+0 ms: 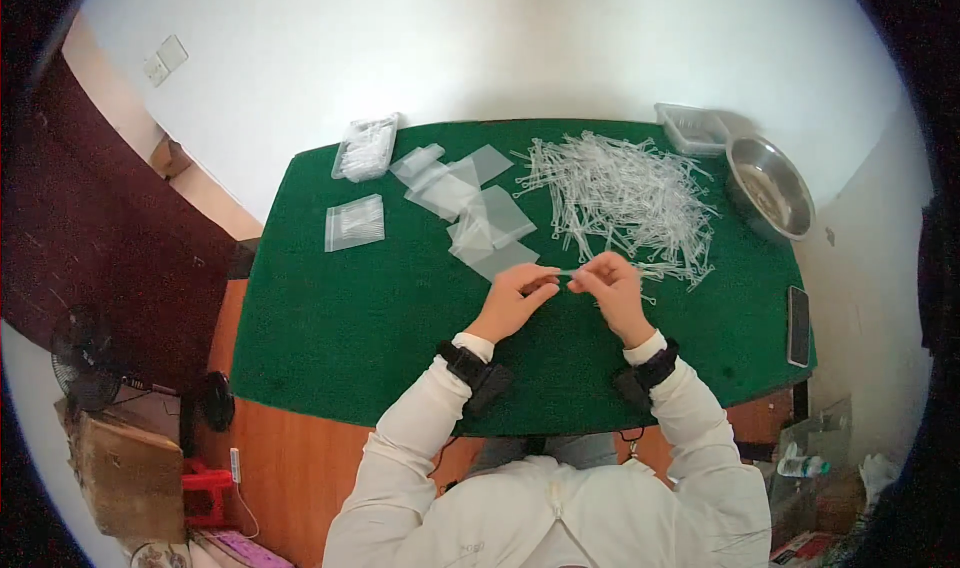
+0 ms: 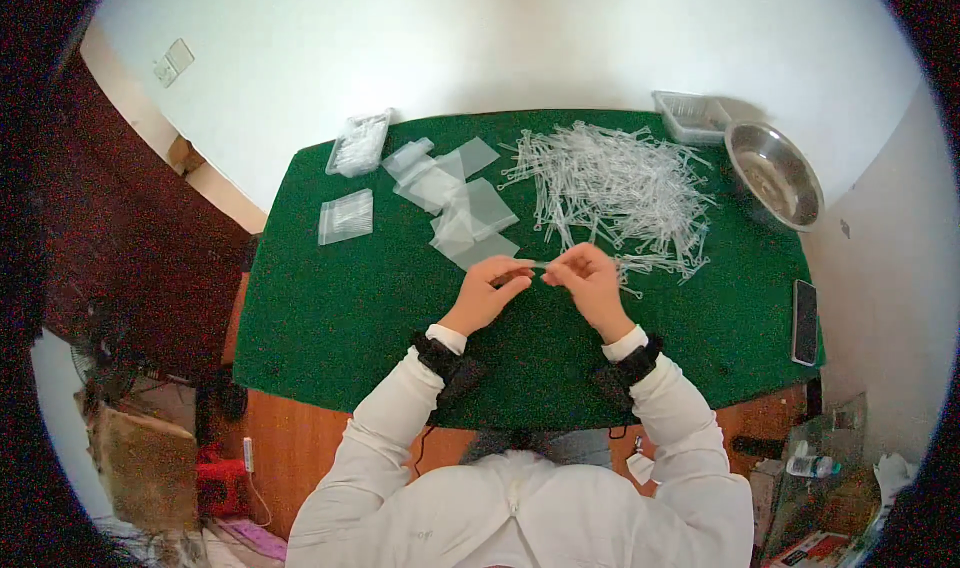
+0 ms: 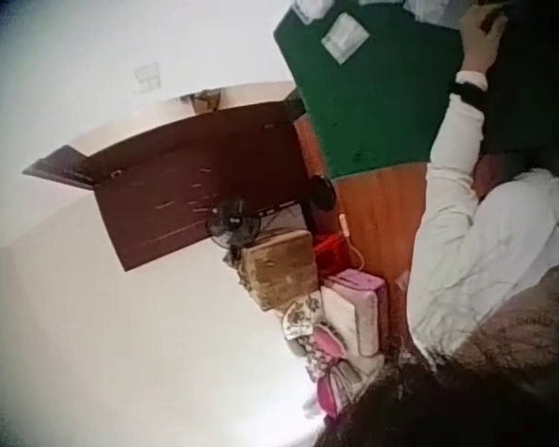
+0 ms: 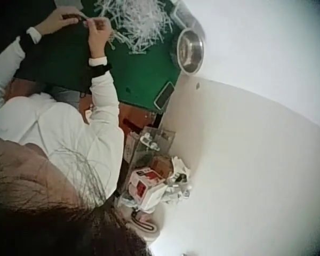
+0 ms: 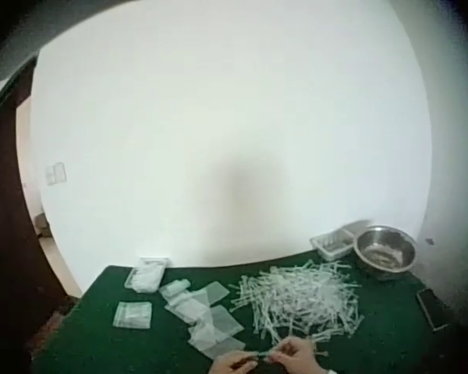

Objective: The person picks up plastic fasteners by hand, places them into small plastic bags, and seals the bags. They repeat this process several times before reaching up to press a light switch on the wall.

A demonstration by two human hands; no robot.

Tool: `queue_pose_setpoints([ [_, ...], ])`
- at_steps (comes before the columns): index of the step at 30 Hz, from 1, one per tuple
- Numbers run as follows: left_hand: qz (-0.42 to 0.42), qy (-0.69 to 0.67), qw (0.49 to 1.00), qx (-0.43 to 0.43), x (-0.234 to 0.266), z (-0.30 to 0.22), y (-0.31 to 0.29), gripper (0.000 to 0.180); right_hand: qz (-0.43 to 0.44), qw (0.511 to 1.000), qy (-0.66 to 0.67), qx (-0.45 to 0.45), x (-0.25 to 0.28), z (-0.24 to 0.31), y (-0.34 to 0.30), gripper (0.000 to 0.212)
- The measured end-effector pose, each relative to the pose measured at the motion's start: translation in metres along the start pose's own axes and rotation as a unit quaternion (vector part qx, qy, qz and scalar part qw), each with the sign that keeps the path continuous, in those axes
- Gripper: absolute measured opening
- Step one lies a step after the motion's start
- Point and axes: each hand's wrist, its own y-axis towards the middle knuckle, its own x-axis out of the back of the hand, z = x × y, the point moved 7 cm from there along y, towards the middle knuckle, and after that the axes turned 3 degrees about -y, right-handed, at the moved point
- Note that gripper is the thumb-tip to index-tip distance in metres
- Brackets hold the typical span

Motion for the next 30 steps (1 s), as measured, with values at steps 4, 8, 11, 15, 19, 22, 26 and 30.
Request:
queue_pose_setpoints([
  [4, -0.003, -0.022, 0.999, -0.032, 0.004, 0.002, 0.0, 0.015, 0.109, 0.99, -0.037, -0.087, -0.023, -0.009, -0.005, 0.005],
  [8, -0.004, -0.039, 0.998, -0.056, 0.005, -0.003, -0.001, 0.015, 0.181, 0.973, -0.062, -0.131, -0.034, -0.018, -0.009, 0.007],
  [11, 0.01, -0.069, 0.997, -0.034, 0.0, -0.003, 0.0, 0.016, 0.215, 0.965, -0.047, -0.141, -0.04, -0.016, -0.015, 0.009],
  [15, 0.037, -0.131, 0.99, 0.021, 0.001, 0.006, -0.002, 0.018, 0.226, 0.961, -0.078, -0.137, -0.041, -0.016, -0.018, 0.009],
  [19, 0.024, -0.17, 0.984, 0.042, 0.0, 0.018, -0.001, 0.019, 0.255, 0.953, -0.115, -0.119, -0.041, -0.025, -0.019, 0.009],
  [22, -0.013, -0.218, 0.974, 0.065, 0.005, 0.026, 0.0, 0.019, 0.264, 0.948, -0.15, -0.101, -0.04, -0.028, -0.018, 0.01],
  [26, 0.003, -0.214, 0.975, 0.057, 0.005, 0.026, 0.0, 0.02, 0.253, 0.945, -0.166, -0.121, -0.042, -0.024, -0.018, 0.01],
  [30, -0.023, -0.215, 0.974, 0.065, 0.006, 0.03, 0.001, 0.021, 0.118, 0.907, -0.373, 0.156, -0.026, 0.011, -0.003, 0.011],
])
